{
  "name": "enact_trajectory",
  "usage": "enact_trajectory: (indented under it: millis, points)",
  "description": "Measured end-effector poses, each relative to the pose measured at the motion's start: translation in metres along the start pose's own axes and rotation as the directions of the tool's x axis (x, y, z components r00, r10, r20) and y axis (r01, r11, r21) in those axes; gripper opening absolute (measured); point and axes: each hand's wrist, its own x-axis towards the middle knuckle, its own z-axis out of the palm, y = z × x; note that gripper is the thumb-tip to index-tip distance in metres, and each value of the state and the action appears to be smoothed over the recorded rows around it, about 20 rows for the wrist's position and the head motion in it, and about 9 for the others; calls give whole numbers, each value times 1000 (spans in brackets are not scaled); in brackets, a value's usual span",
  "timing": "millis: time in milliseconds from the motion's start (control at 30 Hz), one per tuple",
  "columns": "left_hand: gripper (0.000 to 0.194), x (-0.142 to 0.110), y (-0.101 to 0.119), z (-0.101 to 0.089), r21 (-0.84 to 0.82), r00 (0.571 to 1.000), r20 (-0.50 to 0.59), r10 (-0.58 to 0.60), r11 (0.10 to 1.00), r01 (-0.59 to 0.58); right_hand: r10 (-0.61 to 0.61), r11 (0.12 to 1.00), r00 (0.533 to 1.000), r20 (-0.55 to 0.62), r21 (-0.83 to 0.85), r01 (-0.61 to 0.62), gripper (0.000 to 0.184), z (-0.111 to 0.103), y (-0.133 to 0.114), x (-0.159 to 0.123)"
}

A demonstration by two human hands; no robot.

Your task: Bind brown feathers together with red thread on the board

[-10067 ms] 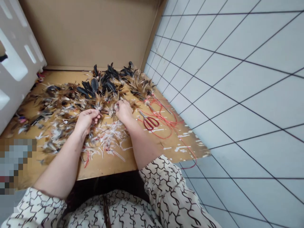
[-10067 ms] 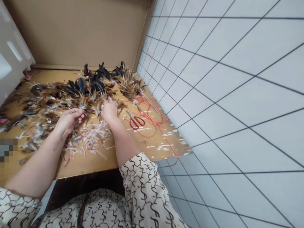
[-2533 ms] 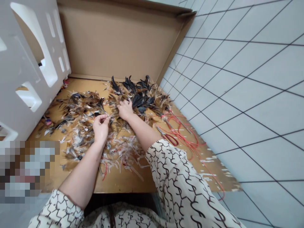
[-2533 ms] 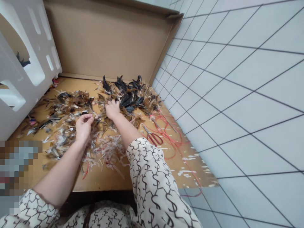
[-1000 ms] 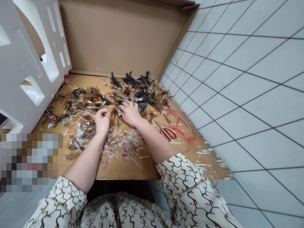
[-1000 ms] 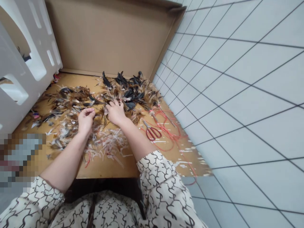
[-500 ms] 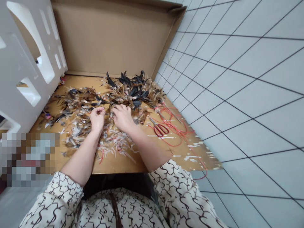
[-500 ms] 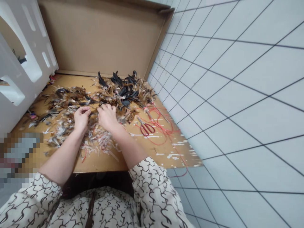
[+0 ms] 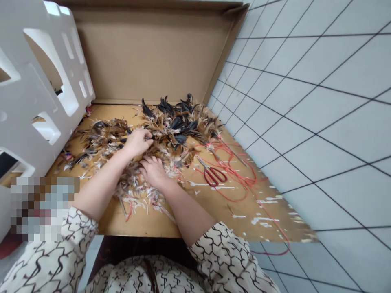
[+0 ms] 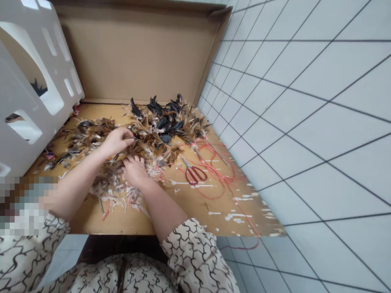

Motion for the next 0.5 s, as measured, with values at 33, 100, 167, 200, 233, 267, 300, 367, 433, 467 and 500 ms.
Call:
enact_trajectory:
  millis: [33, 100, 167, 200, 233, 267, 300, 367, 433, 467, 500]
  points:
    - [7, 13, -6, -5, 71, 1000, -15, -22, 997, 23, -2, 1000, 1000, 1, -5, 2, 33, -1, 0, -2]
    - [8, 36, -22, -16, 232, 996, -45, -78, 969, 87, -10, 1000, 1000, -8, -19, 10, 33, -2, 0, -4]
    - [17, 53, -37, -24, 379, 987, -38, -158, 911, 160, -20, 999, 1000, -22, -30, 19, 33, 0, 2, -5]
    - [21, 60, -44, -28, 449, 983, -37, -182, 875, 179, -24, 999, 999, -28, -34, 23, 33, 1, 3, -4]
    - [25, 66, -50, -31, 511, 978, -27, -205, 838, 190, -28, 999, 999, -31, -37, 27, 32, 3, 4, -4]
    - [31, 71, -55, -33, 554, 973, -15, -231, 808, 200, -33, 999, 999, -33, -41, 31, 32, 5, 5, -4]
    - [36, 76, -59, -35, 581, 970, -6, -242, 789, 201, -40, 998, 999, -35, -43, 38, 32, 6, 7, -3]
    - [43, 86, -69, -38, 618, 963, 6, -270, 758, 209, -53, 997, 998, -40, -49, 51, 32, 8, 9, -3]
    - [47, 96, -82, -40, 637, 958, 20, -288, 742, 210, -59, 997, 997, -45, -56, 56, 33, 9, 11, -3]
    - [48, 101, -90, -40, 636, 955, 24, -294, 742, 212, -61, 996, 997, -48, -60, 58, 34, 10, 11, -3]
    - [47, 105, -98, -41, 623, 954, 36, -297, 753, 211, -64, 996, 997, -51, -64, 61, 34, 10, 12, -3]
